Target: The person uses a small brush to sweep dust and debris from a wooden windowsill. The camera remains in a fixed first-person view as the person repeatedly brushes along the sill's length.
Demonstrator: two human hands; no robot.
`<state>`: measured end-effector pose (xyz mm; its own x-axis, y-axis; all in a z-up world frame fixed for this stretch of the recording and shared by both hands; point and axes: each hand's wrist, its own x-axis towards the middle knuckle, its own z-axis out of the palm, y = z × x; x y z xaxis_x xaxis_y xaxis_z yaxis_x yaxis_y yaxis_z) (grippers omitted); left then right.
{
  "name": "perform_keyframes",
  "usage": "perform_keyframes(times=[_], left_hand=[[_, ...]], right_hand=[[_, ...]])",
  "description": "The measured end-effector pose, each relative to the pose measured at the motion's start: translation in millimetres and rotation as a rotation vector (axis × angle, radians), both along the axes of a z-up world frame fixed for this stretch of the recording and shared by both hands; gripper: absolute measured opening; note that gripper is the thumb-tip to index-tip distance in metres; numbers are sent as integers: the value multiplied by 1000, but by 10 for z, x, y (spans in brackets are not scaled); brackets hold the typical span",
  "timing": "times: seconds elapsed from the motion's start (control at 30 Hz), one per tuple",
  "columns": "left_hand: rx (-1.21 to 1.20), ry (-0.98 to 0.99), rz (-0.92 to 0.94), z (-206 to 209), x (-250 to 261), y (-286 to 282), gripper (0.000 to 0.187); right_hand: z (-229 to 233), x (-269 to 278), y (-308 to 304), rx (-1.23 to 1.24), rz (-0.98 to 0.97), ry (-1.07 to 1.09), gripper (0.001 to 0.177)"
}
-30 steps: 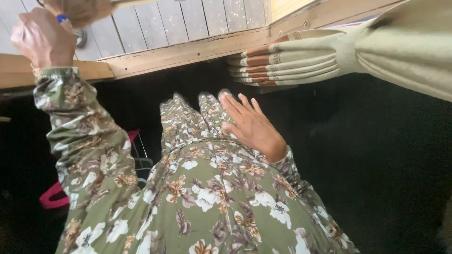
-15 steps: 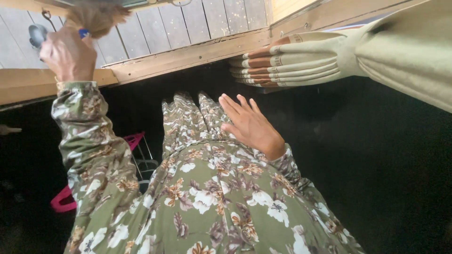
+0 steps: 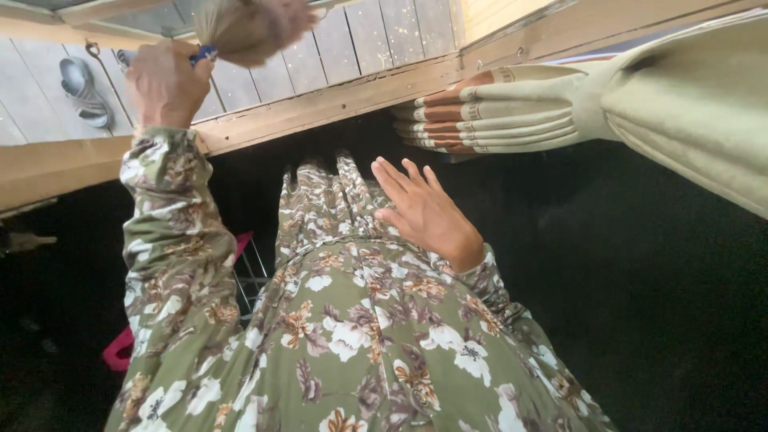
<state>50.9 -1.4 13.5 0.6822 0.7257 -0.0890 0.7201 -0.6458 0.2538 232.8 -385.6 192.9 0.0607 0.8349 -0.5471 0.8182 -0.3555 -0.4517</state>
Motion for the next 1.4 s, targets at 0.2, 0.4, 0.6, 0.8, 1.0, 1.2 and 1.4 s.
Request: perform_keyframes(times=[0.2, 0.4, 0.6, 0.8, 1.0, 1.2, 1.4], left_hand=[[172, -70, -207, 96, 85, -36, 23], [-41, 13, -142, -150, 378, -198, 31], [-116, -76, -166, 63, 616, -394, 18], [84, -44, -179, -262, 578, -305, 19], [148, 78, -186, -287, 727, -489, 28], [-19, 274, -67, 55, 622, -507, 35], [221, 200, -213, -409, 733, -542, 37]], right_hand=[[-89, -4, 8, 14, -16, -41, 74], [-21, -61, 178, 11, 40, -36, 72], [-26, -89, 193, -53, -4, -22, 72], [-22, -96, 154, -11, -24, -35, 73], [-109, -105, 141, 36, 10, -86, 73], [-79, -81, 208, 16, -18, -53, 73], [-59, -80, 278, -22, 53, -65, 72]])
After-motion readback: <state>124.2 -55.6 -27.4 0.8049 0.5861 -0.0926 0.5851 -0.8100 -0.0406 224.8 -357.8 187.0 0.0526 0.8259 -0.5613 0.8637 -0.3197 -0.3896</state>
